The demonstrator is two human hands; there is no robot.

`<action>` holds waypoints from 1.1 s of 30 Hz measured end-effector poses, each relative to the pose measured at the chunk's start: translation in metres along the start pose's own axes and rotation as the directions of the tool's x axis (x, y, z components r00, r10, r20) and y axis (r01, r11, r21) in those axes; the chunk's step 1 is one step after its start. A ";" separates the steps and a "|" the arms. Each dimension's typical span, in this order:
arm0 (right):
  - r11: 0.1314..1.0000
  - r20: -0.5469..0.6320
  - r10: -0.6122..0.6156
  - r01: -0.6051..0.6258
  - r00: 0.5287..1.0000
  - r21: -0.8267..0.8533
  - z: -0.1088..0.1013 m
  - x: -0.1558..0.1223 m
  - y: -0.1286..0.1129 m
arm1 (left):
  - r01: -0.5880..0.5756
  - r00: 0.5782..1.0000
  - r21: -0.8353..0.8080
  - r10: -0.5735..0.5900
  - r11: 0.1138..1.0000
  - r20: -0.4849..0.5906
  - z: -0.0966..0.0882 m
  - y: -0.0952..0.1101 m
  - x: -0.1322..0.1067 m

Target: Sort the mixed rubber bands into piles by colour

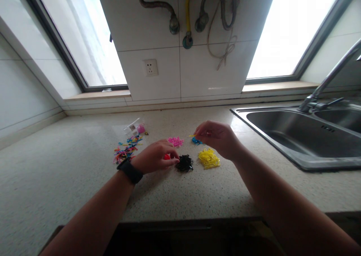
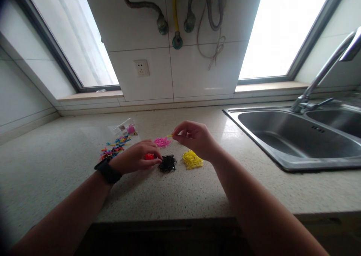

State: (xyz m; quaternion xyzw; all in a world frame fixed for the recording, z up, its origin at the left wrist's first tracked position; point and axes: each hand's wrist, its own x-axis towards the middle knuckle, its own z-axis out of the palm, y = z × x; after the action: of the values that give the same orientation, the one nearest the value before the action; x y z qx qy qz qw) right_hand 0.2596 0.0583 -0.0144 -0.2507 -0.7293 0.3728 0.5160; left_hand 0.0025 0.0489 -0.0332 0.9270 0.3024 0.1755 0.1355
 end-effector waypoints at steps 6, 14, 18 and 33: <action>0.999 -0.065 0.034 -0.034 0.997 -0.002 0.000 0.001 -0.005 | 0.027 0.997 0.048 -0.023 0.999 -0.077 -0.003 -0.004 -0.002; 0.998 -0.122 0.065 -0.066 0.990 -0.008 0.001 0.001 -0.009 | 0.114 0.979 0.065 -0.101 0.991 -0.174 -0.007 -0.016 -0.009; 0.997 -0.133 0.071 -0.071 0.989 0.002 0.000 0.001 -0.011 | 0.161 0.971 0.072 -0.145 0.984 -0.191 -0.011 -0.022 -0.014; 0.992 -0.074 0.112 -0.108 0.991 0.066 -0.001 0.000 -0.014 | 0.186 0.968 0.080 -0.169 0.979 -0.187 -0.011 -0.028 -0.016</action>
State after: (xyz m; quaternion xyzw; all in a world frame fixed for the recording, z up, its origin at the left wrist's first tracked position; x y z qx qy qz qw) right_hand 0.2610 0.0503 -0.0036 -0.2886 -0.6818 0.4133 0.5301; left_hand -0.0285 0.0626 -0.0372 0.8820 0.4035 0.2307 0.0777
